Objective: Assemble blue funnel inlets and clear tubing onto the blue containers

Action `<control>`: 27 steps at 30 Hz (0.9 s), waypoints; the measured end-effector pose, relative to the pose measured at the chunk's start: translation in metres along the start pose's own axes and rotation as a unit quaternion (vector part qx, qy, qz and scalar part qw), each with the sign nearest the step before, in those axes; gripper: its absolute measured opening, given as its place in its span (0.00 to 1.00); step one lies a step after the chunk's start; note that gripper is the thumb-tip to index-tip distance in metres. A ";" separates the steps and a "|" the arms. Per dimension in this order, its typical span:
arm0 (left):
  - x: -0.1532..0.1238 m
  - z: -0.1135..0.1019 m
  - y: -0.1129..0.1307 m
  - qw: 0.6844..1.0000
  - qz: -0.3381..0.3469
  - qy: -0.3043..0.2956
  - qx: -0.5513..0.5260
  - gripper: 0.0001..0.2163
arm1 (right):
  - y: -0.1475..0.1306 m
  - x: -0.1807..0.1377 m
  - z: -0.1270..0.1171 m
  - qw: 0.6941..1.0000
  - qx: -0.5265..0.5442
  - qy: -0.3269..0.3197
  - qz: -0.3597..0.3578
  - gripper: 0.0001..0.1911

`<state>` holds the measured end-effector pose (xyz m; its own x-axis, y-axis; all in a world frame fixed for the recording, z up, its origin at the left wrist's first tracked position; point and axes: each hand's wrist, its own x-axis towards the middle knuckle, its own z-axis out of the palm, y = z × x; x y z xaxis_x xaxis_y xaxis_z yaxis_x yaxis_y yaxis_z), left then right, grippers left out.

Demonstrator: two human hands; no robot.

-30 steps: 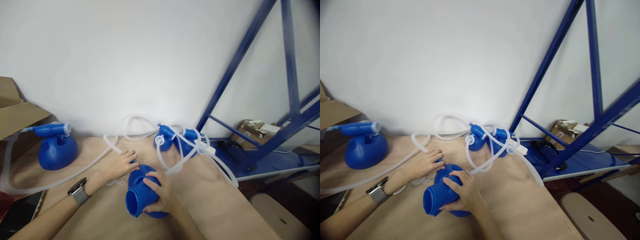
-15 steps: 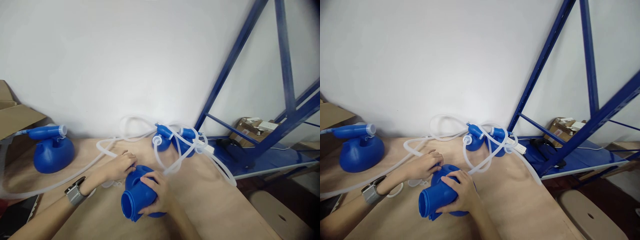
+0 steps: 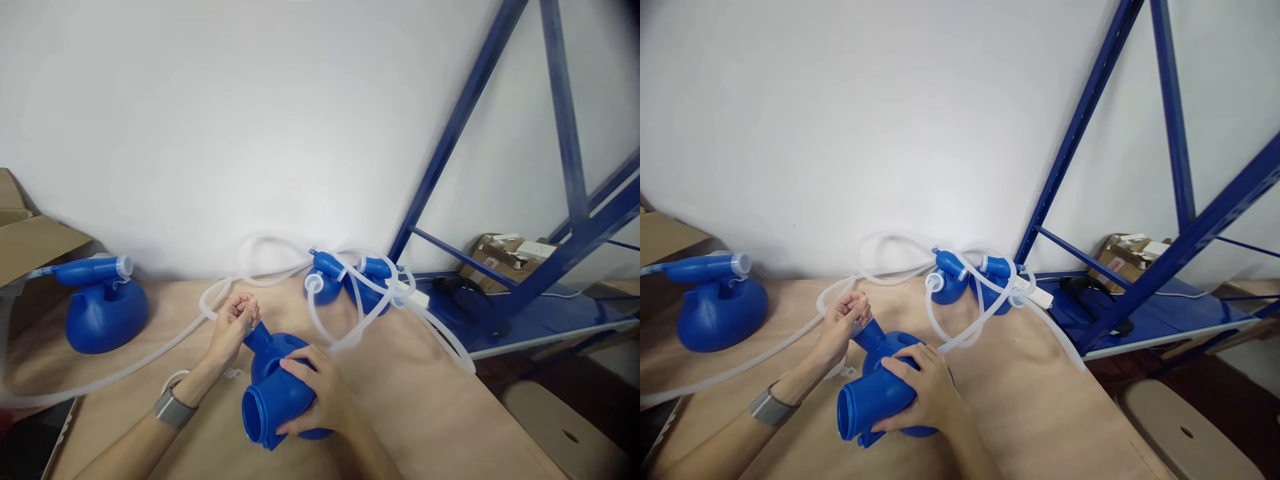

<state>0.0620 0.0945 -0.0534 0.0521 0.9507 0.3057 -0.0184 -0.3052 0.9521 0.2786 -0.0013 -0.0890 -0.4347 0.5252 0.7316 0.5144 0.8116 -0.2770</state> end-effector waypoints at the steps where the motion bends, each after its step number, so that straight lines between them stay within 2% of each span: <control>1: 0.000 0.004 -0.001 0.999 -0.006 0.025 -0.024 0.16 | 0.000 0.000 0.000 1.000 -0.002 0.002 0.002 0.43; 4: -0.001 0.013 -0.001 0.994 -0.020 0.078 -0.072 0.17 | -0.002 0.002 -0.001 1.000 -0.010 0.013 -0.002 0.42; 7: -0.001 0.011 -0.001 0.989 -0.029 0.112 -0.090 0.16 | -0.002 0.003 0.000 1.000 -0.021 0.019 -0.011 0.40; 11: 0.014 -0.015 -0.001 0.984 -0.015 0.165 -0.068 0.17 | 0.001 0.002 0.000 0.999 -0.025 0.029 -0.008 0.40; 15: 0.039 -0.045 -0.005 0.981 0.019 0.194 0.024 0.17 | 0.005 -0.002 -0.001 1.000 0.000 0.018 0.005 0.41; 19: 0.050 -0.055 -0.016 0.975 0.042 0.134 0.170 0.17 | 0.008 -0.005 -0.001 1.000 0.010 0.006 0.011 0.43; 23: 0.039 -0.054 -0.021 0.959 0.071 0.054 0.268 0.17 | 0.009 -0.007 0.000 1.000 0.012 0.003 0.008 0.43; 27: 0.014 -0.049 -0.011 0.943 0.072 -0.116 0.302 0.21 | 0.011 -0.007 0.000 1.000 0.010 -0.005 0.005 0.44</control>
<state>0.0138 0.1138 -0.0595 0.3102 0.8812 0.3569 0.5273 -0.4718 0.7067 0.2872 0.0040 -0.0974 -0.4367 0.5352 0.7231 0.5032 0.8116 -0.2968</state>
